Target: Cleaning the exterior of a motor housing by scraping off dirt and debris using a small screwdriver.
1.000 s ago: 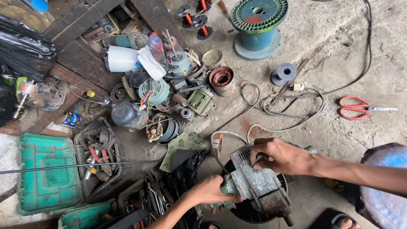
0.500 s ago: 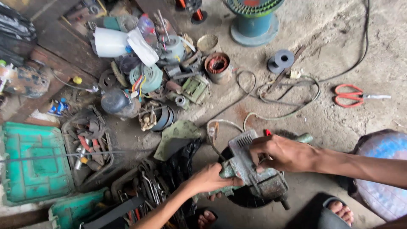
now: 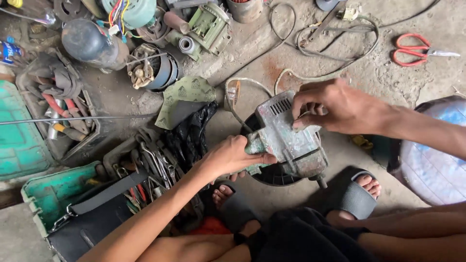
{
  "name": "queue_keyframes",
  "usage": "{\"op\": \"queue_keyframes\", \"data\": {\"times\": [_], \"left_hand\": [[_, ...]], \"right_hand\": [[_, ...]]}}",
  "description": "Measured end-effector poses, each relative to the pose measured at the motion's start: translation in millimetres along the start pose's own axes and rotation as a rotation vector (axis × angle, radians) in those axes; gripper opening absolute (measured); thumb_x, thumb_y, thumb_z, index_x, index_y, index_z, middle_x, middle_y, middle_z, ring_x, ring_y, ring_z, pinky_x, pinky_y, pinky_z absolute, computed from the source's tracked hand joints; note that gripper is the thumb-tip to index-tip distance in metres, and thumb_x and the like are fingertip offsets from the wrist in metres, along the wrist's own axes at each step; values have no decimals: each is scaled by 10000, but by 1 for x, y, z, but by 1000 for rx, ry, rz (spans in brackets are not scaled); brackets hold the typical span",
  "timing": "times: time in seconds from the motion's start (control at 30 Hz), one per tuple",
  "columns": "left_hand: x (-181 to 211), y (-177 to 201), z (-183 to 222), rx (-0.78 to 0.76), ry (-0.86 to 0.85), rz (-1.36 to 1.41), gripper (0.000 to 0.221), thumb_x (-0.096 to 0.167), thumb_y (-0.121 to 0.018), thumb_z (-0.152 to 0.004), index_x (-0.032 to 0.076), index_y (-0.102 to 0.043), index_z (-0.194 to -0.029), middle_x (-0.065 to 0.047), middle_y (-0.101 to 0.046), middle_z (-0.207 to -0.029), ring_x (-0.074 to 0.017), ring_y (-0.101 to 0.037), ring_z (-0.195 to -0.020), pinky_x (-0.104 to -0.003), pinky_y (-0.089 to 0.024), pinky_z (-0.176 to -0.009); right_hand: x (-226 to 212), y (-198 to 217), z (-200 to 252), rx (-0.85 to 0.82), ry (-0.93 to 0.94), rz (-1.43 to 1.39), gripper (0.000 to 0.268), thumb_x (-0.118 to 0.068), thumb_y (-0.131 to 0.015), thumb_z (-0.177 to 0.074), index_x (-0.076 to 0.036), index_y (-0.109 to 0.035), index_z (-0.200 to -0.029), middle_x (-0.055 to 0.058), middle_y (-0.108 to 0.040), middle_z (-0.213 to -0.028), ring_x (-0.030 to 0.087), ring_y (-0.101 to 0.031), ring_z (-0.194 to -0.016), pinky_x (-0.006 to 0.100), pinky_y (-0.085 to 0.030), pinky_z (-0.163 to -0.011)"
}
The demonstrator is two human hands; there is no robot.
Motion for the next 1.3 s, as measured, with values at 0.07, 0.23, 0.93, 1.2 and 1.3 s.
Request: {"op": "queue_keyframes", "data": {"times": [0.07,0.23,0.93,1.2,1.3], "left_hand": [[-2,-2,-3,-1,-2,4,708,739,-806,-869,32,-798,-876,-88,-709,-568,-201,-673,-392,-357,-528,-342],[-29,-12,-26,59,-115,-77,744,789,-752,-902,75,-626,-734,-39,-667,-546,-174,-663,-370,-350,-512,-330],[-49,-22,-49,76,-4,-173,892,1072,-501,-764,209,-318,-637,124,-271,-566,-35,-306,-423,-265,-281,-373],[-61,-26,-60,36,-68,-157,878,1013,-562,-884,192,-394,-622,123,-311,-538,-52,-357,-389,-272,-344,-369],[-52,-23,-54,56,-48,-209,911,1071,-481,-812,196,-335,-602,115,-279,-544,-53,-317,-418,-268,-320,-398]], "right_hand": [[1,-9,3,51,31,5,127,-232,-907,-945,-150,-833,-1008,-32,-871,-1106,159,-810,-804,313,-711,-647],[2,-4,-5,224,93,-45,170,-167,-951,-878,-134,-821,-981,-12,-816,-931,167,-723,-718,358,-593,-675],[3,-34,-8,-67,136,103,238,-253,-998,-839,-247,-789,-954,-157,-887,-1287,126,-814,-941,350,-687,-742],[3,-36,-11,-34,77,186,110,-296,-907,-1001,-261,-819,-1056,-125,-920,-1000,83,-668,-510,275,-541,-409],[33,-38,-21,123,61,203,424,-617,-749,-1067,-264,-772,-1301,-57,-755,-701,119,-531,-401,332,-456,-348]]}}
Point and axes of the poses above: each hand's wrist, its own z-axis away from the middle knuckle, its own y-axis out of the back of the hand, x = y × z, the point moved 4 cm from there along -z, towards the middle knuckle
